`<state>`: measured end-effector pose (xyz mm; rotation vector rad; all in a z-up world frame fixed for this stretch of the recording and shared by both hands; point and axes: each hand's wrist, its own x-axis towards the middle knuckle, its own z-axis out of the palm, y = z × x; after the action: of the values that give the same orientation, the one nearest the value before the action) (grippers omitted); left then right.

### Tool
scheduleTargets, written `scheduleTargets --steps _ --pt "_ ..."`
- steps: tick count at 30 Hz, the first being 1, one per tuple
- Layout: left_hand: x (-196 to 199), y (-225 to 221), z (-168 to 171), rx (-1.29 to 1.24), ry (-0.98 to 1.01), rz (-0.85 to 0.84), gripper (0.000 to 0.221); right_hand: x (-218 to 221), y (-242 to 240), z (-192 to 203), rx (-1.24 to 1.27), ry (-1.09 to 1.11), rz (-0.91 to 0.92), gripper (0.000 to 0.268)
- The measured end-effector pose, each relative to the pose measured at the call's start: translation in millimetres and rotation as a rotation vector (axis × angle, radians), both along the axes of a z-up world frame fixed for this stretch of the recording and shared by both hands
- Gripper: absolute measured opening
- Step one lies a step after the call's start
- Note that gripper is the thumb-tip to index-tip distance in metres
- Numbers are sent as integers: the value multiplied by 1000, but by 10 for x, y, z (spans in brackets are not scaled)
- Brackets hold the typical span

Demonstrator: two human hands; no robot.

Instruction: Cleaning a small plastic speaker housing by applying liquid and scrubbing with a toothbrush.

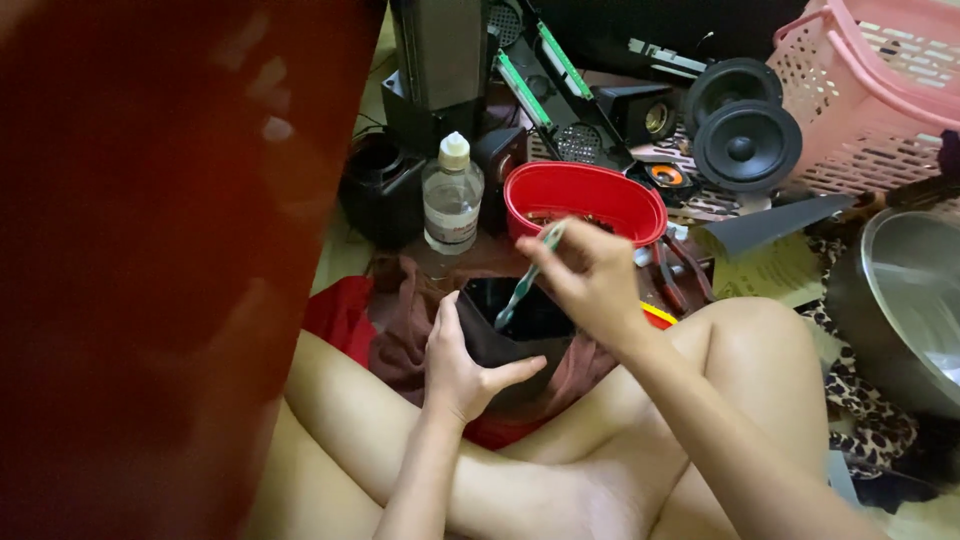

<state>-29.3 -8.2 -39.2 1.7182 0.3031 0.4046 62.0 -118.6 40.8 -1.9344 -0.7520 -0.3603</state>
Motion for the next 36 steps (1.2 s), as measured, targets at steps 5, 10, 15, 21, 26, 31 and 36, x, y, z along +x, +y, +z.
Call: scheduleTargets --steps 5,10,15,21,26,31,36 --pt "8 0 43 -11 -1 -5 92 193 -48 129 1 -2 -85 12" --pt "5 -6 30 -38 4 2 92 136 22 -35 -34 52 11 9" --pt "-10 -4 32 -51 -28 -5 89 104 -13 86 -124 1 -34 12" --pt "-11 -11 78 -57 -10 -11 90 178 -111 217 -154 -61 -92 13" --pt "-12 -15 44 -22 4 -4 92 118 -94 -160 -187 -45 -27 13" --pt "-30 -14 57 -57 -27 -13 90 68 -100 -9 -207 -59 -30 13" --pt "-9 -20 30 -24 -29 -3 93 68 -90 150 -29 13 -143 14"
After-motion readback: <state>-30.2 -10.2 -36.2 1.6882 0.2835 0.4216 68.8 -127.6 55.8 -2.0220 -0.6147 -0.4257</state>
